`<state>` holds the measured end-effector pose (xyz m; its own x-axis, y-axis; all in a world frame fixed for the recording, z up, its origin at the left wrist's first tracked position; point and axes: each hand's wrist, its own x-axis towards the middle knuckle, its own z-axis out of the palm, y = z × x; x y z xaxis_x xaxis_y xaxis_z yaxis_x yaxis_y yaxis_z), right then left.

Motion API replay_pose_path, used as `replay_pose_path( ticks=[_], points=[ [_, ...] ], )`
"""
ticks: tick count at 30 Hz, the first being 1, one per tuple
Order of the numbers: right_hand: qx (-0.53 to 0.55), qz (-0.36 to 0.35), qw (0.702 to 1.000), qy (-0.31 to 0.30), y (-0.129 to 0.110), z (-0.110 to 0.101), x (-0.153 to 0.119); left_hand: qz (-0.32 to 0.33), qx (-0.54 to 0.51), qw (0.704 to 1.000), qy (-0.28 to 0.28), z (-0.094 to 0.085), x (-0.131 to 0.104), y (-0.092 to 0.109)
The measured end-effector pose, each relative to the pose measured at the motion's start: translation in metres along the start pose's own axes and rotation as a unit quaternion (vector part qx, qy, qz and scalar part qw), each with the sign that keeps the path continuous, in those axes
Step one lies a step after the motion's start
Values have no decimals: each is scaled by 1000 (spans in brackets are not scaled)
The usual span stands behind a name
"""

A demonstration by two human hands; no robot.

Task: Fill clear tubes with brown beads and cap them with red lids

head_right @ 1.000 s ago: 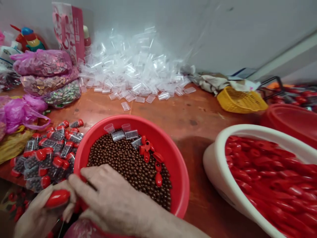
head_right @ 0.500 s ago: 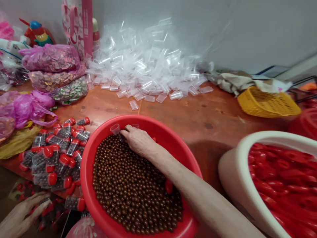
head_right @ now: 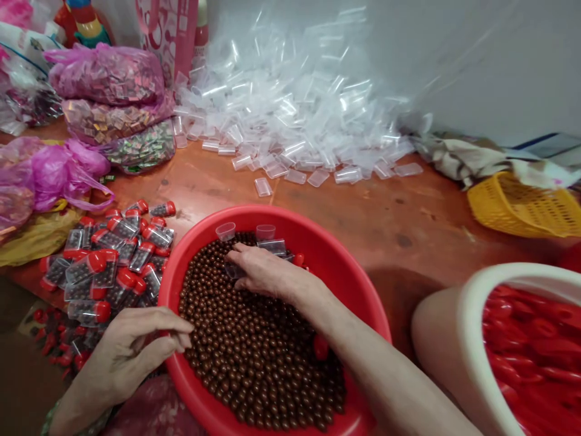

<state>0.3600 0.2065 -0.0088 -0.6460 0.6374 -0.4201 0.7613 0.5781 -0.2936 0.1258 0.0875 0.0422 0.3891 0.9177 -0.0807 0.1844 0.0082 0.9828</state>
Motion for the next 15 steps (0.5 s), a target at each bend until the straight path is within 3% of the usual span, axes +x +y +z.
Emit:
replay_pose_path(
  ticks=[4,9,12,15],
  points=[
    [31,-10,999,0,3,-1,-5,40,40,997,54,13,11,-7],
    [12,36,999,16,3,1,-13,159,143,973,82,24,15,-20],
    [-15,55,998,8,-7,3,-10,201,189,955,111,30,18,-26],
    [-7,21,1000,-15,-21,8,-6,215,219,941,142,35,21,-29]
  ],
)
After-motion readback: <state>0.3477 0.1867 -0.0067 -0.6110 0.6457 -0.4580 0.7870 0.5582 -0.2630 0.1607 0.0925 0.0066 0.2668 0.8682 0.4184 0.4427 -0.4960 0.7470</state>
